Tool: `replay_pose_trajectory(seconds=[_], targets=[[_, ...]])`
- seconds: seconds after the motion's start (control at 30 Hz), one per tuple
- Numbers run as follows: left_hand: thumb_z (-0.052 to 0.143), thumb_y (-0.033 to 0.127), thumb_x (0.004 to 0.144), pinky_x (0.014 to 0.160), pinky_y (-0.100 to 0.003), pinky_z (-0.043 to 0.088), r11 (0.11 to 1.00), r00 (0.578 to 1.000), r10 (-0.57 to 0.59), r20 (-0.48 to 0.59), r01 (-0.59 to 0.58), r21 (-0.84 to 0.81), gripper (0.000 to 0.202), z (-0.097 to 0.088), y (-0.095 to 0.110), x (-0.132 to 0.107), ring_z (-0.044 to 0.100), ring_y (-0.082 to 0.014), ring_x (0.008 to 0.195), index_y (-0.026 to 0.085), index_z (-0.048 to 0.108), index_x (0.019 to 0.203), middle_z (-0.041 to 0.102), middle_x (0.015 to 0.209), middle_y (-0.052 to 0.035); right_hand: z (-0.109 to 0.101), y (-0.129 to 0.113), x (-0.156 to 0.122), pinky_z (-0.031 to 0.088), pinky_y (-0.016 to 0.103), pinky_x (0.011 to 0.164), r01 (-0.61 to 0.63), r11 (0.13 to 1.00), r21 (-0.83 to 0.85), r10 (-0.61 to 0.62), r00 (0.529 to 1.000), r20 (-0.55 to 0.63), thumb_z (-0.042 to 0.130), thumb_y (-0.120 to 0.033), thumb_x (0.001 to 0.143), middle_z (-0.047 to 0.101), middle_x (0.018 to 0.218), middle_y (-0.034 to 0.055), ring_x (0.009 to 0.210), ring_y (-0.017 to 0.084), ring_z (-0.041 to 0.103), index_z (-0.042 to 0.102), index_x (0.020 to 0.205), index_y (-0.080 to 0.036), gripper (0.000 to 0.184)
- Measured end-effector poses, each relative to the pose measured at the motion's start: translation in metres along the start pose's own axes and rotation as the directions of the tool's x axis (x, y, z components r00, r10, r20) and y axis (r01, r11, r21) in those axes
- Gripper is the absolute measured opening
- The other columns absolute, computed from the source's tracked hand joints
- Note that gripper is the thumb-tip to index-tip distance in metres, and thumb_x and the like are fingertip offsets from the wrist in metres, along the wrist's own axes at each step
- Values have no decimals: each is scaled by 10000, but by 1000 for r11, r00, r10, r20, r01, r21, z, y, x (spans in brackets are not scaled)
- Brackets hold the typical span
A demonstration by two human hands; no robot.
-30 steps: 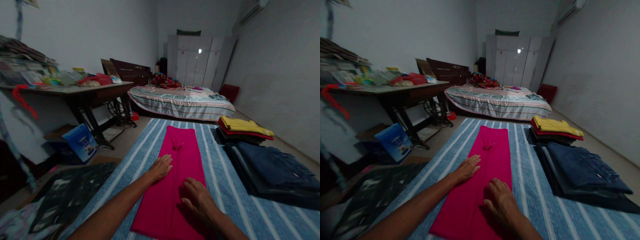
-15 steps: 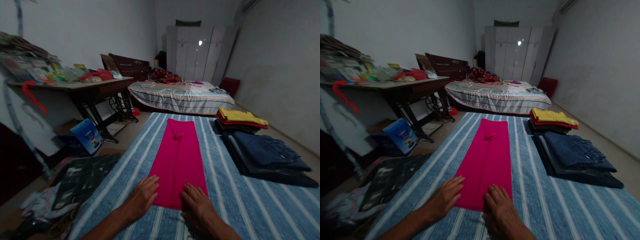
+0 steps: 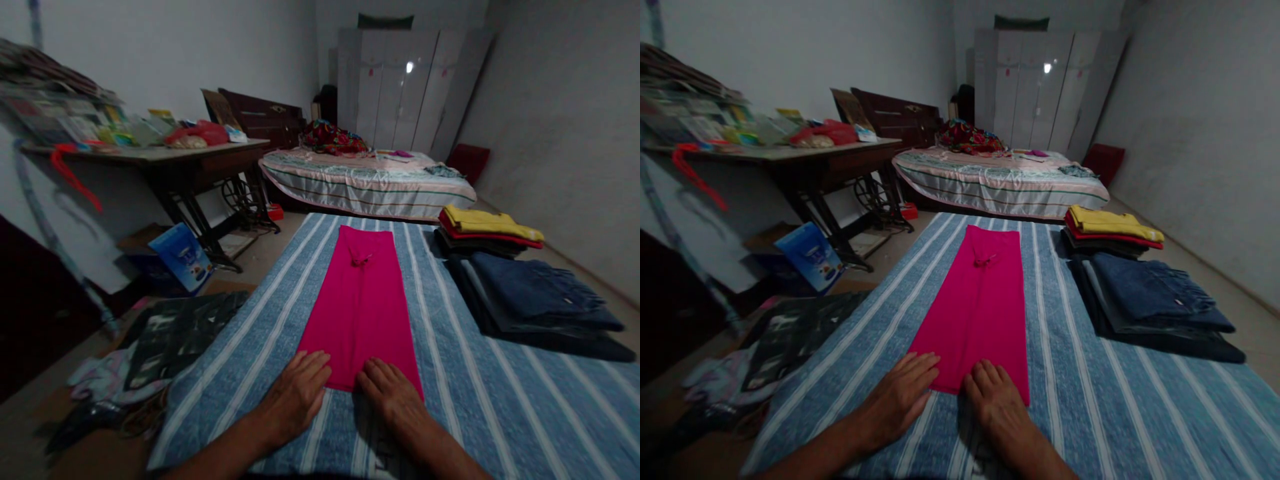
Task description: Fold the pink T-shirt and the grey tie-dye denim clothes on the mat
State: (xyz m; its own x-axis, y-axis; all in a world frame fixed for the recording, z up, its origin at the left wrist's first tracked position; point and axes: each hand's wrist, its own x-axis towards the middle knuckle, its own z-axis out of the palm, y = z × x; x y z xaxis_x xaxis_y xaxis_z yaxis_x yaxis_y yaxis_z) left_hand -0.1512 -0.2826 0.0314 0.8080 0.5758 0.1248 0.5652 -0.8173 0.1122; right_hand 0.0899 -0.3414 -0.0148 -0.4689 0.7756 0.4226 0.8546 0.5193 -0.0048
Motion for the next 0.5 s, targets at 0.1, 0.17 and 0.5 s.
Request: replay_pose_trajectory(seconds=[0.1, 0.17, 0.5], targets=[[457, 60, 795, 1056, -492, 382, 1000, 999, -23, 26, 22, 22, 448, 2, 6, 3, 494, -272, 1249, 176, 526, 1223, 560, 1327, -135, -7, -7, 7, 463, 394, 890, -19, 999, -34, 21, 999, 35, 540, -134, 879, 614, 1152, 134, 1096, 275, 562, 485, 1251, -164, 377], [469, 46, 768, 1047, -503, 389, 998, 997, -49, 62, 47, 35, 496, 4, 8, 6, 485, -288, 1255, 174, 516, 1244, 545, 1341, -143, -8, -11, 10, 466, 396, 873, -41, 998, -55, 44, 998, 43, 559, -131, 864, 622, 1115, 132, 1064, 279, 571, 483, 1248, -158, 392], [430, -39, 681, 1029, -499, 402, 997, 983, -78, 165, 72, 42, 609, 3, 10, 14, 467, -283, 1253, 169, 511, 1247, 516, 1352, -139, -7, -9, 13, 410, 377, 875, -53, 998, -24, 53, 998, -18, 531, -145, 885, 618, 1060, 103, 1017, 248, 547, 476, 1266, -184, 387]])
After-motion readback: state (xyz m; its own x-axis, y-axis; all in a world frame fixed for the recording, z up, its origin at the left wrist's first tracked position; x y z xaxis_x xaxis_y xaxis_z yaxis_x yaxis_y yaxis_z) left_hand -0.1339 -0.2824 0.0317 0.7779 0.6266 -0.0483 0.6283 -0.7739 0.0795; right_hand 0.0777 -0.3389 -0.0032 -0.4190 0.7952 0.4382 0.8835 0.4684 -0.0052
